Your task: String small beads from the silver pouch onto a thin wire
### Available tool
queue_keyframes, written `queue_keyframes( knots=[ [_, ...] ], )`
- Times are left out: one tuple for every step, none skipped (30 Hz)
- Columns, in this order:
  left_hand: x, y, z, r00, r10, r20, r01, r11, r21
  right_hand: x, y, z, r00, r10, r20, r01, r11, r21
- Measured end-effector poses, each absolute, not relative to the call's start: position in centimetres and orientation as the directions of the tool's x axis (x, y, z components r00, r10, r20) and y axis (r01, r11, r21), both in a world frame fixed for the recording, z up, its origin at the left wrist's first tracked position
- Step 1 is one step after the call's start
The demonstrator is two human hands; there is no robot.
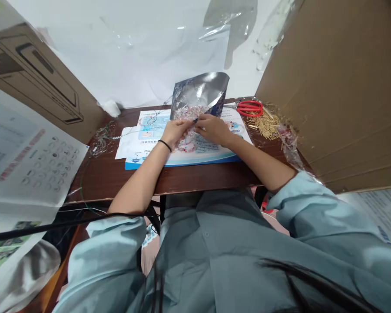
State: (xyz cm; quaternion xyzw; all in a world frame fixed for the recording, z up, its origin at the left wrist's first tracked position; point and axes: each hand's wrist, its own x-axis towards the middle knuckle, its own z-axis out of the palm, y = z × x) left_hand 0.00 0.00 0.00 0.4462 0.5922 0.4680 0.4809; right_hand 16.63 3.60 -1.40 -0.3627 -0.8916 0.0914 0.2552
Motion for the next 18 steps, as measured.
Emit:
queue_keyframes(
  knots=[
    [0.0,0.1,0.0,-0.139,0.98,-0.139,0.055,0.148,0.988,16.8,3.6,-1.4,-0.614,0.68,0.402,0.589,0.733,-0.34],
    [-0.1,0.2,-0.1,-0.136,0.983,-0.126,0.018,0.13,0.991,17.0,3.7,-1.3,-0.613,0.674,0.412,0.588,0.737,-0.333],
    [-0.2,0.4,-0.1,-0.134,0.985,-0.11,-0.025,0.107,0.994,17.2,3.8,-1.1,-0.605,0.679,0.416,0.598,0.732,-0.326],
    [-0.4,0.6,-0.1,-0.137,0.987,-0.087,-0.068,0.078,0.995,17.4,3.9,-0.9,-0.591,0.693,0.413,0.619,0.718,-0.319],
    [-0.7,0.9,-0.1,-0.144,0.988,-0.057,-0.104,0.042,0.994,17.6,3.9,-0.7,-0.574,0.712,0.404,0.646,0.697,-0.311],
    [-0.9,1.2,-0.2,-0.156,0.987,-0.022,-0.129,0.001,0.992,17.8,3.9,-0.4,-0.555,0.735,0.388,0.678,0.671,-0.301],
    [-1.2,1.5,-0.3,-0.171,0.985,0.015,-0.143,-0.039,0.989,18.1,3.9,-0.2,-0.538,0.759,0.367,0.71,0.643,-0.286],
    [-1.6,1.8,-0.5,-0.188,0.981,0.049,-0.15,-0.078,0.986,18.3,3.8,0.1,-0.525,0.779,0.344,0.74,0.617,-0.267],
    [-1.9,2.1,-0.7,-0.206,0.975,0.079,-0.154,-0.112,0.982,18.4,3.7,0.3,-0.515,0.796,0.319,0.767,0.594,-0.243],
    [-2.2,2.5,-0.9,-0.221,0.97,0.102,-0.16,-0.139,0.977,18.5,3.6,0.4,-0.509,0.81,0.291,0.79,0.574,-0.216],
    [-2.5,2.8,-1.1,-0.234,0.965,0.119,-0.167,-0.16,0.973,18.6,3.4,0.6,-0.506,0.821,0.264,0.808,0.558,-0.189],
    [-2.8,3.0,-1.3,-0.246,0.961,0.13,-0.175,-0.176,0.969,18.6,3.3,0.7,-0.503,0.831,0.238,0.822,0.545,-0.165],
    [-3.1,3.2,-1.4,-0.258,0.956,0.137,-0.184,-0.188,0.965,18.6,3.2,0.8,-0.498,0.84,0.214,0.835,0.532,-0.145],
    [-3.2,3.3,-1.5,-0.27,0.952,0.141,-0.193,-0.197,0.961,18.5,3.1,0.8,-0.492,0.849,0.193,0.845,0.519,-0.129],
    [-3.3,3.4,-1.5,-0.282,0.949,0.143,-0.203,-0.205,0.957,18.5,3.1,0.8,-0.484,0.857,0.176,0.854,0.506,-0.117],
    [-3.3,3.3,-1.5,-0.294,0.945,0.144,-0.212,-0.212,0.954,18.4,3.0,0.8,-0.474,0.865,0.164,0.862,0.494,-0.111],
    [-3.2,3.2,-1.3,-0.305,0.941,0.144,-0.217,-0.216,0.952,18.4,3.0,0.7,-0.464,0.872,0.157,0.869,0.482,-0.11],
    [-3.1,2.9,-1.1,-0.318,0.938,0.142,-0.217,-0.218,0.952,18.4,3.0,0.6,-0.454,0.877,0.156,0.873,0.473,-0.116]
  ],
)
